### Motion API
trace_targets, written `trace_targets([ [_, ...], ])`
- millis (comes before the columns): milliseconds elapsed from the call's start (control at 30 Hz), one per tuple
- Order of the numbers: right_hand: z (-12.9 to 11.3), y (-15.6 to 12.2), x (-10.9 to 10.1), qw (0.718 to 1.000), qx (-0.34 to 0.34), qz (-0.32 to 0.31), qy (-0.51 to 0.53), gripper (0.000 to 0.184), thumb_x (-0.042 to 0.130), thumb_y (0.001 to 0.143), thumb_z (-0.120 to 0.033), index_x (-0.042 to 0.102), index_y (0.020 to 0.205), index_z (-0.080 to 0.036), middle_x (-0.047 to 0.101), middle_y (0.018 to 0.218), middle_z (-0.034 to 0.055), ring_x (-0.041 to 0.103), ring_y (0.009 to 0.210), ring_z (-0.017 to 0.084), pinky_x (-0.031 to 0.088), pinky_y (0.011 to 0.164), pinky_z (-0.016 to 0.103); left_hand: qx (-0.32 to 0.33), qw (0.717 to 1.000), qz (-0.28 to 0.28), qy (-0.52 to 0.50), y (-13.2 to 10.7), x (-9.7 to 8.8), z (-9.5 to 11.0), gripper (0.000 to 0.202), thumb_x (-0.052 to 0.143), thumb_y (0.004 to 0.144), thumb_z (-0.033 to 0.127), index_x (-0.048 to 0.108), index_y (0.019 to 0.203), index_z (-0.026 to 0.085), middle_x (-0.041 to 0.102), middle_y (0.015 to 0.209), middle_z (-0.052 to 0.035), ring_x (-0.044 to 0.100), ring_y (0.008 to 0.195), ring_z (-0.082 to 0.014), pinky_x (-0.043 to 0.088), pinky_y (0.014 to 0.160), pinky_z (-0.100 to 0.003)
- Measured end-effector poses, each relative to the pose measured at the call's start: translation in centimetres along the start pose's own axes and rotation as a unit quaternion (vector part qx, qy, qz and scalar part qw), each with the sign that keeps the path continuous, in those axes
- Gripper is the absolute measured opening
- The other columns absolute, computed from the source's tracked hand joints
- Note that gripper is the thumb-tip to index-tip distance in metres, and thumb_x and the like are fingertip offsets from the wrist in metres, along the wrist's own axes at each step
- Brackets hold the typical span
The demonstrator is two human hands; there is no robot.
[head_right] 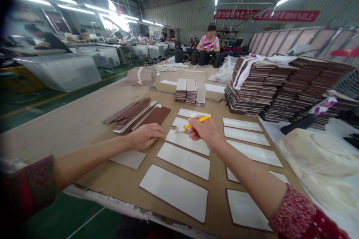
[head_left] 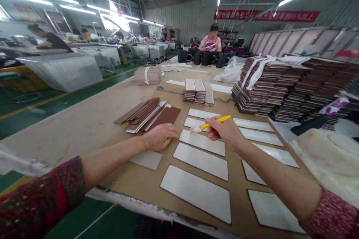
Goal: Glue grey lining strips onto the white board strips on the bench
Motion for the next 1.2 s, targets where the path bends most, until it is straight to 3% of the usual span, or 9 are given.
trace_targets([
  [233,1.6,1.3,2.9,0.999,-0.021,-0.018,-0.021,0.019,0.058,0.093,-0.028,0.064,0.081,-0.014,0.067,0.062,0.0018,0.062,0.046,0.013,0.053,0.041,0.02,-0.015,1.0,-0.002,-0.021,-0.8,1.7,-0.2,0.039,0.046,0.085,0.007,0.07,0.113,0.021,0.07,0.112,-0.0057,0.061,0.103,-0.0205,0.049,0.097,-0.037],
  [667,2.2,1.7,4.0,0.992,-0.031,-0.032,-0.118,0.02,0.058,0.091,-0.028,0.066,0.077,-0.016,0.067,0.06,0.0017,0.063,0.044,0.013,0.05,0.039,0.018,-0.014,0.999,0.024,-0.027,-1.0,2.1,-0.2,0.04,0.047,0.082,0.005,0.07,0.112,0.019,0.07,0.111,-0.0053,0.06,0.101,-0.0214,0.049,0.094,-0.038],
  [833,1.7,1.8,2.7,0.984,-0.02,-0.039,-0.17,0.024,0.057,0.092,-0.028,0.062,0.073,-0.015,0.067,0.058,0.0027,0.062,0.043,0.014,0.049,0.037,0.018,-0.022,0.999,0.02,-0.021,-1.1,2.1,0.0,0.039,0.047,0.082,0.005,0.069,0.112,0.019,0.07,0.112,-0.0057,0.06,0.103,-0.0218,0.048,0.095,-0.039],
  [1200,1.2,-0.6,-2.8,0.972,0.022,-0.018,-0.235,0.024,0.056,0.094,-0.026,0.06,0.074,-0.015,0.064,0.056,0.0008,0.059,0.042,0.011,0.047,0.038,0.017,-0.025,1.0,0.014,-0.012,-1.0,2.0,0.3,0.039,0.047,0.082,0.004,0.069,0.111,0.018,0.07,0.111,-0.006,0.06,0.103,-0.0229,0.049,0.094,-0.042],
])
Point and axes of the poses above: each hand's wrist, its own y-axis towards the middle knuckle, its own x-axis out of the palm, z = x × y, the point moved 3 cm from there along y, towards the middle knuckle
